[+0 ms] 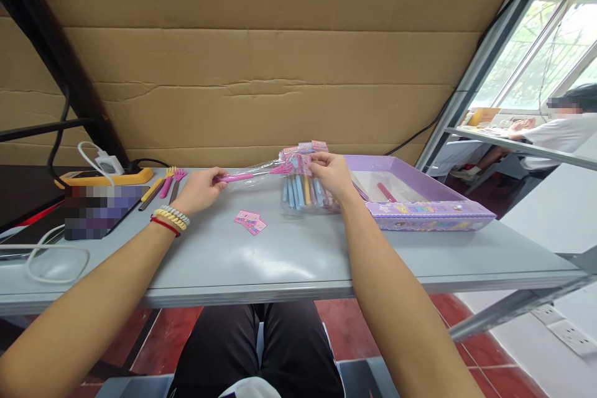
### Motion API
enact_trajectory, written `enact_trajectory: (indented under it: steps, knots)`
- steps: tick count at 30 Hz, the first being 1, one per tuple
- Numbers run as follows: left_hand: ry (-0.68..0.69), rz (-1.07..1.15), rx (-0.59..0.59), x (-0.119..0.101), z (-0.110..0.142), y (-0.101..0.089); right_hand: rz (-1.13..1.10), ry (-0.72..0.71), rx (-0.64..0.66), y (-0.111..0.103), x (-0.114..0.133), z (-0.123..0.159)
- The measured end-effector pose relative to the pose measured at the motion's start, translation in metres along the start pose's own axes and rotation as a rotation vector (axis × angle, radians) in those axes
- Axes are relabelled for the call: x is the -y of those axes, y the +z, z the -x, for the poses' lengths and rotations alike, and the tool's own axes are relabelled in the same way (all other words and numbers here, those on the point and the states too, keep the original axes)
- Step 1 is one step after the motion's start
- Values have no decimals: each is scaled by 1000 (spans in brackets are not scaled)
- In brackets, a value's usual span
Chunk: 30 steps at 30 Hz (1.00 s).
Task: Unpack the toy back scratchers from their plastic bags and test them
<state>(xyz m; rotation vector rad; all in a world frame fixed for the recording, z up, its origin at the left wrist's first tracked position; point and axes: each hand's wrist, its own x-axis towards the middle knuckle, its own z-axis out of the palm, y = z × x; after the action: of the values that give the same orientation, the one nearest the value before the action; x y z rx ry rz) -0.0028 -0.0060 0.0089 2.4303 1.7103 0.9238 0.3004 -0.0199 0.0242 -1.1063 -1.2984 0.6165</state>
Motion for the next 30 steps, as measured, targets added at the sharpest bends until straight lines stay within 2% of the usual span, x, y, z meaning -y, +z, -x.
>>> enact_trajectory:
  steps: [4, 11, 17, 25, 30]
  knots:
    - [-6, 3, 6, 0, 0, 0, 8, -23, 24, -3, -8, -5]
    - [-6, -1, 10, 0, 1, 0, 48, 24, -45, -2, -1, -2]
    - [-6, 11, 10, 0, 1, 0, 98, -1, -117, -1, -1, -2]
    - [-22, 16, 4, 2, 1, 1, 62, -11, 67, 3, 5, 3]
    - [-8, 22, -6, 1, 1, 1, 46, 53, 81, 4, 0, 1]
